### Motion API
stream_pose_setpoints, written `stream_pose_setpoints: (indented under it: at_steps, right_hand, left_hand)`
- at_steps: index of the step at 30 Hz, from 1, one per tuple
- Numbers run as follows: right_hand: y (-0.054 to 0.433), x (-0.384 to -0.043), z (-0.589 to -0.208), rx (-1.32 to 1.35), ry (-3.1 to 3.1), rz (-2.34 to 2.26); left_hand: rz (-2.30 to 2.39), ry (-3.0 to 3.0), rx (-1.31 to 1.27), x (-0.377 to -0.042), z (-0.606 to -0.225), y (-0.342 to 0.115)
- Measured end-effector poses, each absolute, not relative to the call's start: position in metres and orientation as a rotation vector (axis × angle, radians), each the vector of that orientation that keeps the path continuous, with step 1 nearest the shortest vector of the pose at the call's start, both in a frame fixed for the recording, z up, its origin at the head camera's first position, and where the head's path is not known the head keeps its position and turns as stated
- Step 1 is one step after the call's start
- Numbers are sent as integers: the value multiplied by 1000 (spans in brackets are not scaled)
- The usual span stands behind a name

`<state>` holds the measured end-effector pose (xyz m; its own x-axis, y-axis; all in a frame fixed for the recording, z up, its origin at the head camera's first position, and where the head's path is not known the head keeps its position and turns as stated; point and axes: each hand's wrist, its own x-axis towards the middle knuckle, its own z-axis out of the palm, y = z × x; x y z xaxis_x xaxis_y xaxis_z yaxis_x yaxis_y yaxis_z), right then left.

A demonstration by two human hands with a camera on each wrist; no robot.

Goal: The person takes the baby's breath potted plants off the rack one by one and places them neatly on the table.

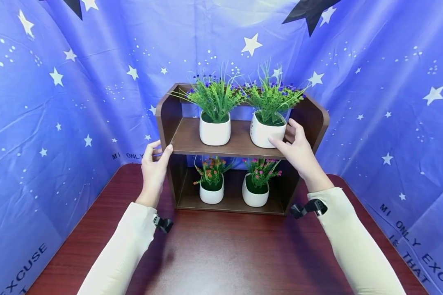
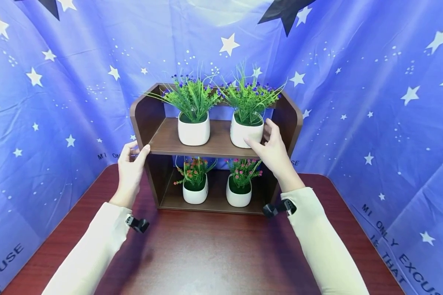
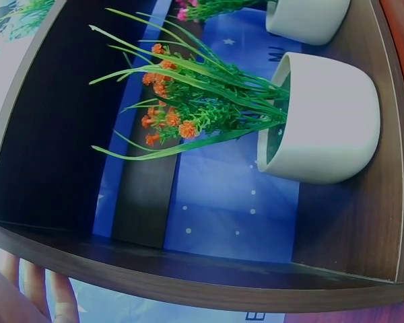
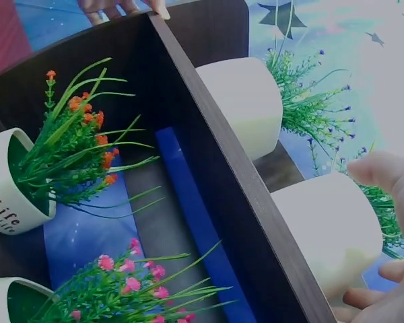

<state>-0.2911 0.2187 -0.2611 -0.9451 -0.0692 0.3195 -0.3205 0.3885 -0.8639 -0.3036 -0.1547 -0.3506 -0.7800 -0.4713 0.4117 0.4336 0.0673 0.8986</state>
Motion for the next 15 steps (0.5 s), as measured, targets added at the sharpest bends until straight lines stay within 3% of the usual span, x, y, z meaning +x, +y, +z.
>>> stream_pose_setpoints:
  at_steps: [9,15]
  right_hand:
    - [210,-308,-253,227,-2392,1712]
    - [207,-318,-250,185,-2416,1707]
  left_hand:
    - [-1806,-1714,51,-302,-348,-155]
    - [-1802,-1724,40,-281,-329,-147]
